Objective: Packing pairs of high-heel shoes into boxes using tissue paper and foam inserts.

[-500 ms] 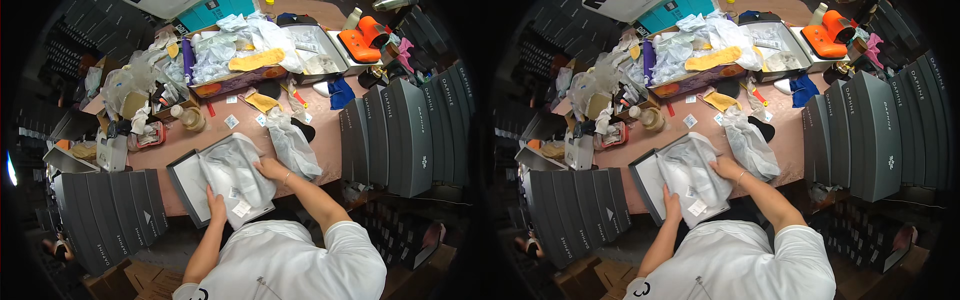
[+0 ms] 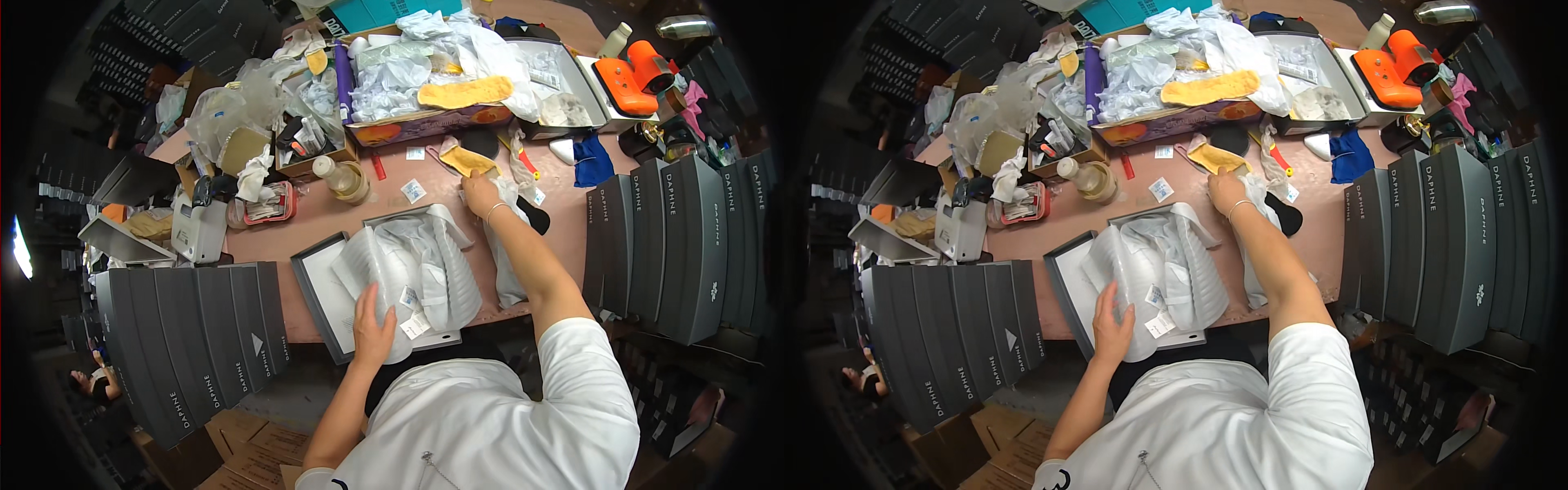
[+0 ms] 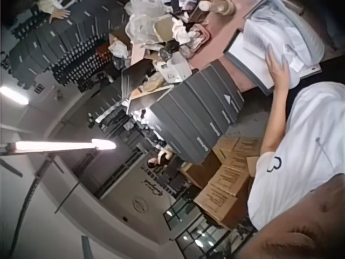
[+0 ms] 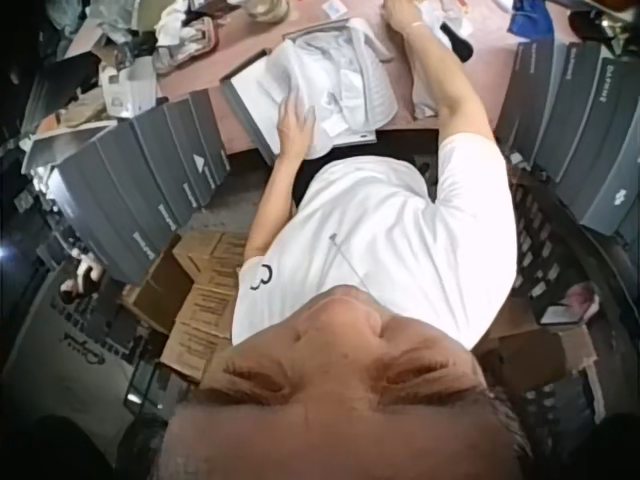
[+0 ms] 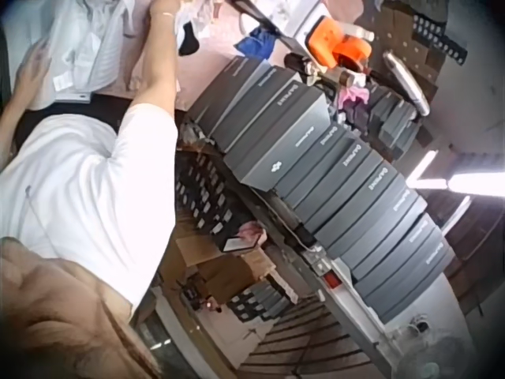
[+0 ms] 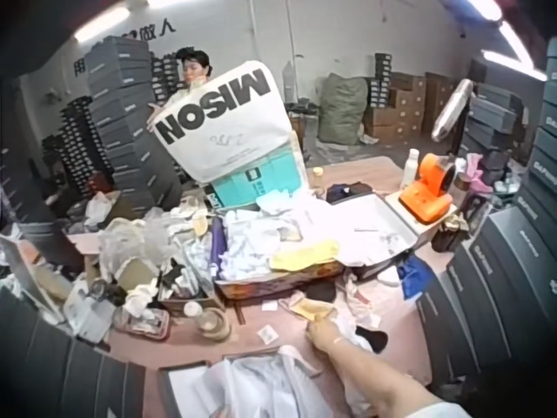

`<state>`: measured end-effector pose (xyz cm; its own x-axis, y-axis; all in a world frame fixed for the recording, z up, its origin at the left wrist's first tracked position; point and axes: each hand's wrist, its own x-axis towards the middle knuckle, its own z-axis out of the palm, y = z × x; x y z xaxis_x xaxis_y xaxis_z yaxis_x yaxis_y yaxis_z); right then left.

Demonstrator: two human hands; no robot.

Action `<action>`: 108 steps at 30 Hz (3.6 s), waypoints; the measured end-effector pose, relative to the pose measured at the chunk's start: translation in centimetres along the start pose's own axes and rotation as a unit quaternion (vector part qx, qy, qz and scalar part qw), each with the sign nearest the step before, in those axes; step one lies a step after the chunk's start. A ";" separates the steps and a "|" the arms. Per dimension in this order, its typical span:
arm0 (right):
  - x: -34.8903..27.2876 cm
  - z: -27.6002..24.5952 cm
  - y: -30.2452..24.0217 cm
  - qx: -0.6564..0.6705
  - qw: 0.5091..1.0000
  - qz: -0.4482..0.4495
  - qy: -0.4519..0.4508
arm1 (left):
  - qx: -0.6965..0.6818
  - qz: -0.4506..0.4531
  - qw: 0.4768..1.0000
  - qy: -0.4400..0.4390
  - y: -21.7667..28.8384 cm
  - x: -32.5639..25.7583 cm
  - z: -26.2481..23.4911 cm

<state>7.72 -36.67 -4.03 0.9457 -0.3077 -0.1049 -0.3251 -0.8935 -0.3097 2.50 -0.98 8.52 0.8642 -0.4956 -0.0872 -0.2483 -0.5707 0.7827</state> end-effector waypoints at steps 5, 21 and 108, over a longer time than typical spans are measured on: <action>-3.6 -8.6 -6.6 0.285 0.953 -0.084 -0.051 | -0.122 -0.015 0.990 -0.063 0.8 -1.8 4.3; -6.6 -8.0 -4.0 0.248 0.967 -0.056 0.022 | -0.235 -0.146 0.954 -0.118 -1.4 -4.8 3.1; -17.0 -10.8 -19.2 0.203 0.916 -0.341 0.061 | -0.734 -0.332 0.589 -0.065 2.7 -2.8 0.6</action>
<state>-2.12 -17.81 13.95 0.9132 0.2204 0.3429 0.3922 -0.7040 -0.5920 -0.88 -1.51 10.49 0.4934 -0.5828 -0.6457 0.8538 0.4662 0.2316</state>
